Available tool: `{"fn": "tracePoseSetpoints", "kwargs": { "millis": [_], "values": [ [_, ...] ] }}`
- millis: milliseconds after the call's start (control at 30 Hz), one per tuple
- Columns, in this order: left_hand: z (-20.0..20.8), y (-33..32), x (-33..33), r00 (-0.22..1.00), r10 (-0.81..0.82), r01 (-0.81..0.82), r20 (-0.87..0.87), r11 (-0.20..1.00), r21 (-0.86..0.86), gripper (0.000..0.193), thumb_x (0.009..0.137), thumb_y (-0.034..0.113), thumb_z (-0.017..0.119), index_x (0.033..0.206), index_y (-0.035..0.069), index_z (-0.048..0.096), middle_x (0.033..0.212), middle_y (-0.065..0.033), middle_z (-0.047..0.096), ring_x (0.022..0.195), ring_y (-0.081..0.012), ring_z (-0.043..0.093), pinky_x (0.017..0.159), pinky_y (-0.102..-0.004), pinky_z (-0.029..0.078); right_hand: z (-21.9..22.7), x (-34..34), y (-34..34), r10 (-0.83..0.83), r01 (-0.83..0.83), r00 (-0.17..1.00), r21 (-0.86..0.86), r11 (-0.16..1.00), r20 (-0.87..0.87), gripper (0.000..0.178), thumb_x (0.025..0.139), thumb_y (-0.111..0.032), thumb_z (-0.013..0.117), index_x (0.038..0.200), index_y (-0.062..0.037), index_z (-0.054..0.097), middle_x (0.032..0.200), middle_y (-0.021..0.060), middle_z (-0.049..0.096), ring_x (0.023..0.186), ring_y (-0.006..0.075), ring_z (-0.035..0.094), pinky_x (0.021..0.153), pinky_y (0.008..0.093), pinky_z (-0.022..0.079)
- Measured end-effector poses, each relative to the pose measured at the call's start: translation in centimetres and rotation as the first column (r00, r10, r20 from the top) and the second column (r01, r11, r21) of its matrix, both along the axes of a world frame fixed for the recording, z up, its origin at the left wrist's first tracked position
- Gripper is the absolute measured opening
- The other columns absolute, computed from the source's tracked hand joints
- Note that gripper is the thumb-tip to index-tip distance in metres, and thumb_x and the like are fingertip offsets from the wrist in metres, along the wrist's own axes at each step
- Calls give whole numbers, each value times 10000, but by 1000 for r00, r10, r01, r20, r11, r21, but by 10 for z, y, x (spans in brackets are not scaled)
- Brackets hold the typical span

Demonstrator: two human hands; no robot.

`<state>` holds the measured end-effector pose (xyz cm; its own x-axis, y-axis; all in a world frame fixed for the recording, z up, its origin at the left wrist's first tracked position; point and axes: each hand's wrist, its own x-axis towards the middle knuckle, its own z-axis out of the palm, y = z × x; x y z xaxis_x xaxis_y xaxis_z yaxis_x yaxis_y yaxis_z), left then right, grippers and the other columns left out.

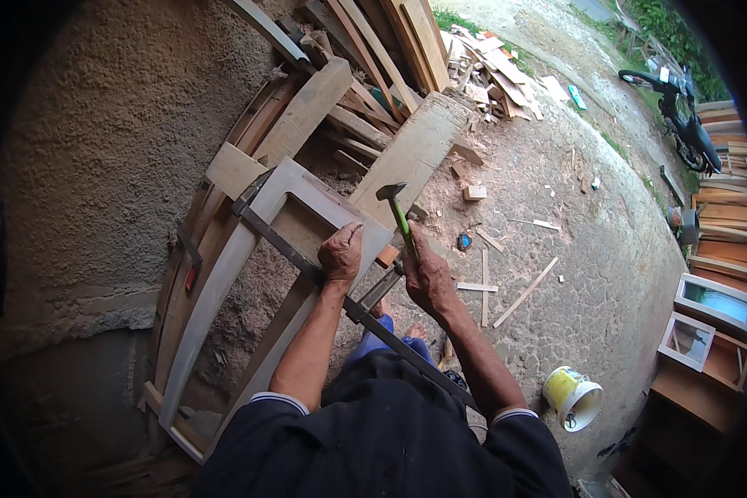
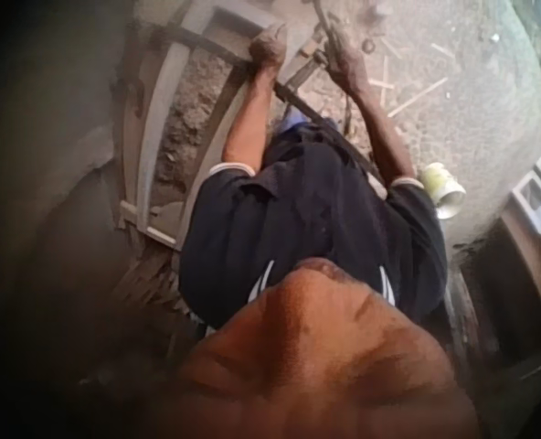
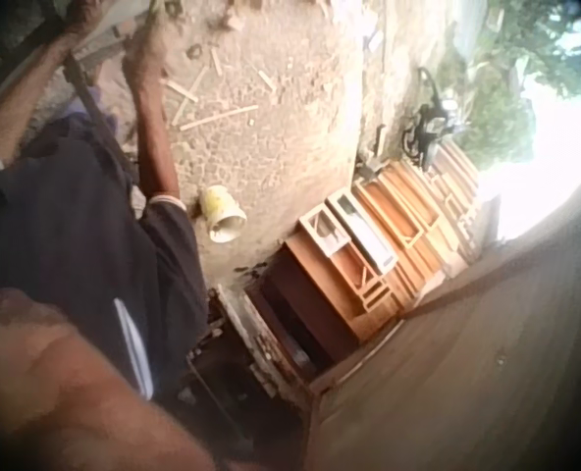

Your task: The person assembles a wooden window frame by positioning a glass pane, aligning the frame on a workbench, and securing it with a hammer and nails. The person repeatedly adjusts the frame and hammers nails into the wood to fasten the components together.

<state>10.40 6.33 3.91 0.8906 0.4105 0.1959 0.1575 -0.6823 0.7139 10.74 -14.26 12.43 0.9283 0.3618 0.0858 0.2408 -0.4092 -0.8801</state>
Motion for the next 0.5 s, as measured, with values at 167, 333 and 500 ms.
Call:
{"fn": "tracePoseSetpoints", "kwargs": {
  "millis": [167,333,500],
  "values": [
    [-2,0,0,1000,-2,2,-6,1000,21,157,921,226,674,1009,116,744,957,-109,748,868,-312,725,732,-400,569,-8,-18,1,177,-159,982,-210,965,71,689,941,5,539,1568,-100,273,915,275,619,806,450,635,704,512,495],
    [-2,-1,0,996,0,1,90,1000,-10,129,922,208,670,976,112,737,918,-119,740,848,-319,721,716,-412,568,-14,-18,5,237,-209,971,-417,885,16,719,951,-33,504,1598,-122,203,852,258,603,741,420,622,656,518,480],
    [0,-1,-1,1000,4,-5,29,1000,21,122,922,201,668,968,111,736,896,-122,735,840,-324,718,713,-422,567,-9,-16,7,257,-254,964,-511,821,-66,776,920,-22,472,1619,-160,164,824,241,584,666,404,607,615,515,484]
  ]
}}
